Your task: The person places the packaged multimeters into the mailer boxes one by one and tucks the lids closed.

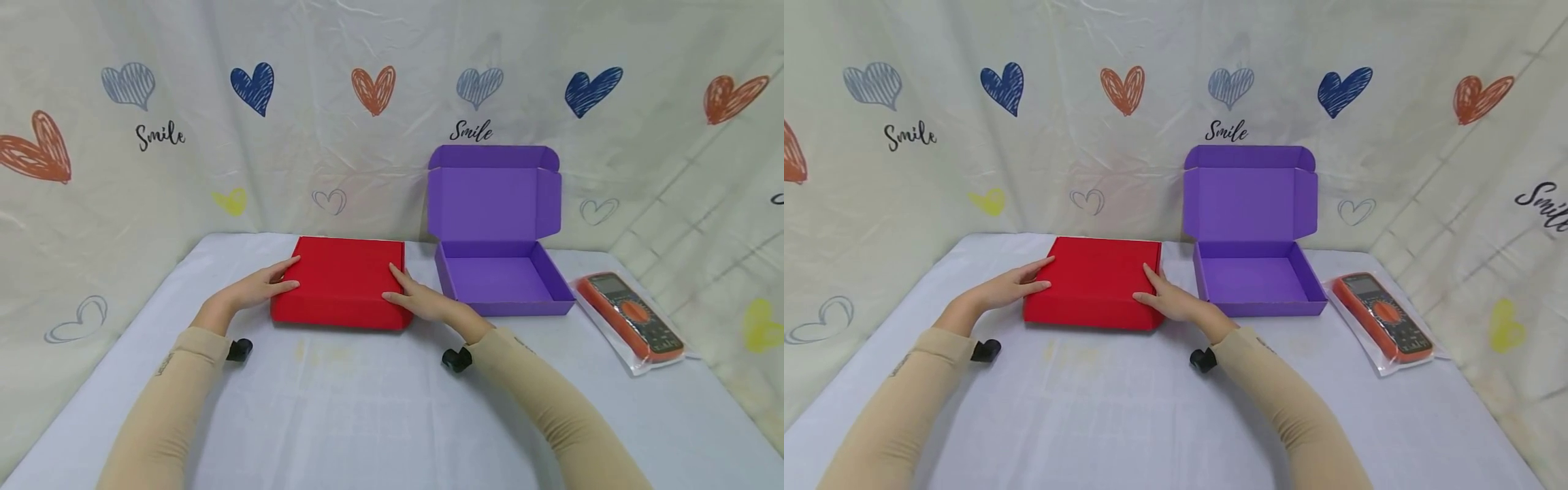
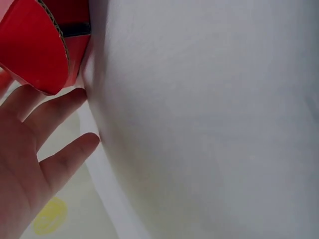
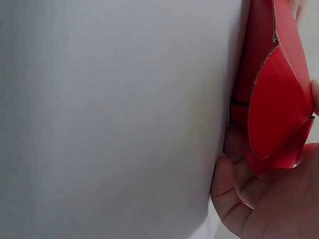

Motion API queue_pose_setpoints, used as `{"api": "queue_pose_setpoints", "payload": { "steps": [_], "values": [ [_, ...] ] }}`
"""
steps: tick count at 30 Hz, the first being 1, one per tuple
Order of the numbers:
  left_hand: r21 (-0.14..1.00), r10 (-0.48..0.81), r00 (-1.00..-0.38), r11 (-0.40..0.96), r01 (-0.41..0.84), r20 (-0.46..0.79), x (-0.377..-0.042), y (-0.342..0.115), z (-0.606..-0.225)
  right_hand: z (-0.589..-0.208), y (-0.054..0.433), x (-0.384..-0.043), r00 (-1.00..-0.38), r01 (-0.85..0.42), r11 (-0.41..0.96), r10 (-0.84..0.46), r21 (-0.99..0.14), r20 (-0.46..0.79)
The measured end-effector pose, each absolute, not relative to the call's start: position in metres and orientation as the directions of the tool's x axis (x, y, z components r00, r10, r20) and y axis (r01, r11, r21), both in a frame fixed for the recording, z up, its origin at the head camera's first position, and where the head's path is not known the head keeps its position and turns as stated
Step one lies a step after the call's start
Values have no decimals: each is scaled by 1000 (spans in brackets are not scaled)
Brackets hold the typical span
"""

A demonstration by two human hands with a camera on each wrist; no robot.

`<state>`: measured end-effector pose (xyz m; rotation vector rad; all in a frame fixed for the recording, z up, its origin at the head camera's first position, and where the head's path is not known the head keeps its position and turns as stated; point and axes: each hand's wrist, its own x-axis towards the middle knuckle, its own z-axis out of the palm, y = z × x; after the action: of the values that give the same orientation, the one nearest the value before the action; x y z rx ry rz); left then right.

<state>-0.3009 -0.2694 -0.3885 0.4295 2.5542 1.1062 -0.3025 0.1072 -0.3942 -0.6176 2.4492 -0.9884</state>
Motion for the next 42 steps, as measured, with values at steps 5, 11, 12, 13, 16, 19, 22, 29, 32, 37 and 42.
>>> {"api": "queue_pose_setpoints", "payload": {
  "steps": [5,11,12,13,16,19,22,29,32,37,42],
  "values": [
    [712,376,-907,689,136,-191,-300,-267,-382,-392,107,-302,-806,-235,643,-548,-729,-223],
    [695,373,-909,703,149,-183,-300,-268,-380,-390,108,-306,-803,-247,658,-550,-711,-231],
    [695,372,-911,702,154,-175,-301,-269,-380,-390,108,-307,-801,-247,653,-553,-716,-229],
    [696,371,-913,700,157,-167,-302,-269,-381,-391,108,-309,-799,-249,646,-558,-721,-224],
    [712,375,-915,683,162,-151,-305,-272,-383,-393,107,-313,-796,-250,624,-568,-740,-209],
    [730,386,-910,664,159,-153,-307,-274,-386,-395,107,-314,-799,-245,617,-566,-748,-205],
    [759,391,-906,636,139,-162,-308,-277,-388,-396,108,-313,-803,-240,619,-559,-748,-205],
    [825,429,-889,552,119,-159,-304,-286,-387,-396,111,-310,-803,-233,640,-551,-732,-227],
    [835,437,-885,538,116,-158,-303,-288,-387,-396,112,-310,-798,-233,638,-556,-734,-231],
    [822,425,-886,561,100,-183,-303,-286,-385,-396,112,-310,-798,-224,633,-555,-741,-232],
    [793,419,-887,598,112,-191,-303,-284,-384,-395,113,-310,-806,-215,641,-543,-737,-237]
  ]
}}
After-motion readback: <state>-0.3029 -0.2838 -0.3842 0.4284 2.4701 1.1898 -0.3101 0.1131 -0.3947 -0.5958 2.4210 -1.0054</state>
